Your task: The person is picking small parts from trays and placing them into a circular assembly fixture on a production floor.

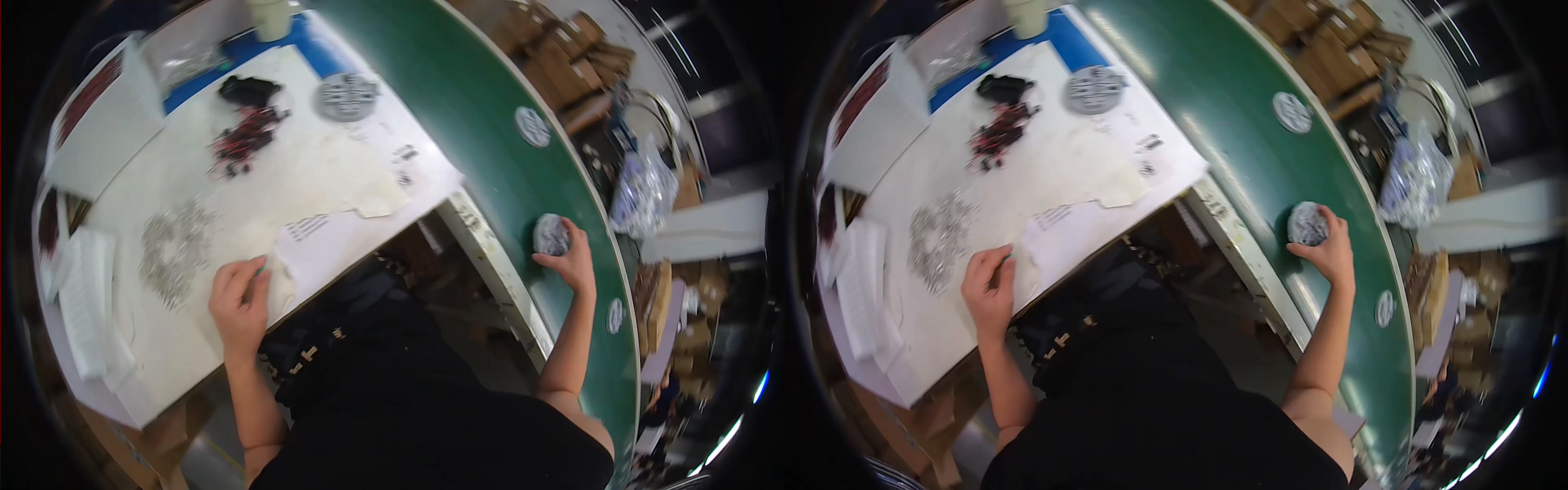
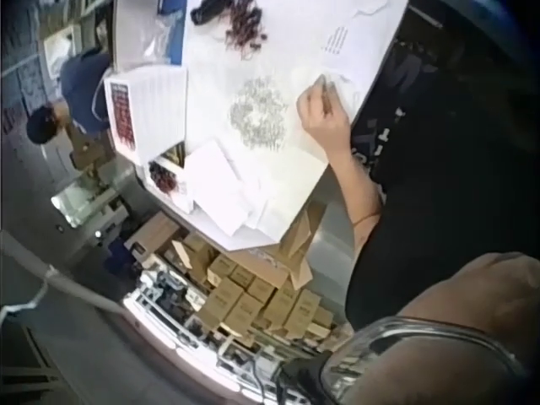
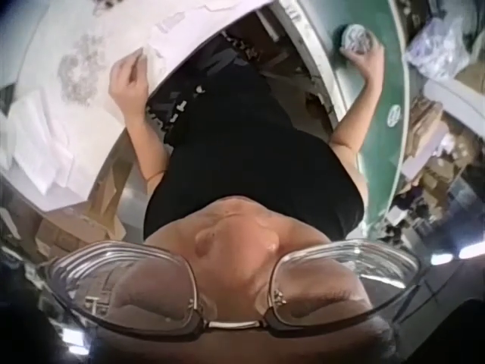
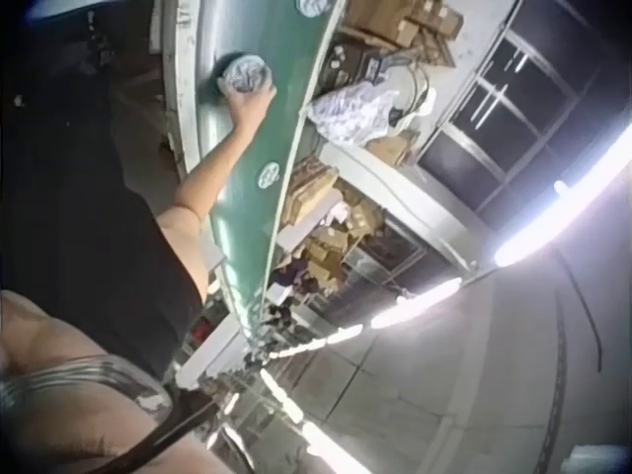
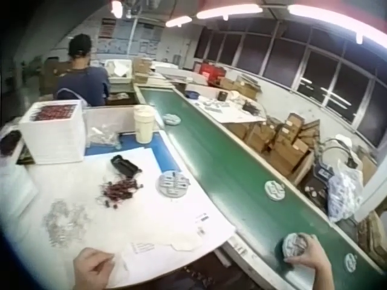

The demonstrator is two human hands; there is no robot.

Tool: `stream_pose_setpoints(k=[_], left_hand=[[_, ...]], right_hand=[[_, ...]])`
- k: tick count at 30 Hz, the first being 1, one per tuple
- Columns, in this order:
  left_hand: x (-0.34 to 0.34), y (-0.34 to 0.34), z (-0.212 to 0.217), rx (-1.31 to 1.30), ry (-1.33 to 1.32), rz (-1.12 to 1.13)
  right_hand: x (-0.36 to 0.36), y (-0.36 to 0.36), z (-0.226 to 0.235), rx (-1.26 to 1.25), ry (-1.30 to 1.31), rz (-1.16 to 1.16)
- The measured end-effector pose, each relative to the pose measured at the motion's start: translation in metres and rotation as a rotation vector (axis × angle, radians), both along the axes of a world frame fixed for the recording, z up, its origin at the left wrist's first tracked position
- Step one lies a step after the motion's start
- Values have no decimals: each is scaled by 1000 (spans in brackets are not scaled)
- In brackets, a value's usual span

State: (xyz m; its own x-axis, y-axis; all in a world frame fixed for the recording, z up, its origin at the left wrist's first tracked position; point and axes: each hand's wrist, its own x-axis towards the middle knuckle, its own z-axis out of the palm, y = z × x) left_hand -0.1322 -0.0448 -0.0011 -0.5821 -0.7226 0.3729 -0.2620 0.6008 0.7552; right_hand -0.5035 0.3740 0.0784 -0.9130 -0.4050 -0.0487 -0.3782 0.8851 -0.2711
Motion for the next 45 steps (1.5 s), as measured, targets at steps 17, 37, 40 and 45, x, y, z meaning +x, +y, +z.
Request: stream_pose_setpoints(k=[17,37,40,45], left_hand=[[15,-1,26,82,48,74],[6,-2,12,101,-67,-2],[7,-2,11,122,-57,-1],[6,-4,15,122,-59,-10]], right_hand=[[95,-361,12,-161,-312,1281],[126,-462,-37,-162,-266,802],[126,-459,-48,-148,-231,831],[122,-432,-53,-228,-173,849]])
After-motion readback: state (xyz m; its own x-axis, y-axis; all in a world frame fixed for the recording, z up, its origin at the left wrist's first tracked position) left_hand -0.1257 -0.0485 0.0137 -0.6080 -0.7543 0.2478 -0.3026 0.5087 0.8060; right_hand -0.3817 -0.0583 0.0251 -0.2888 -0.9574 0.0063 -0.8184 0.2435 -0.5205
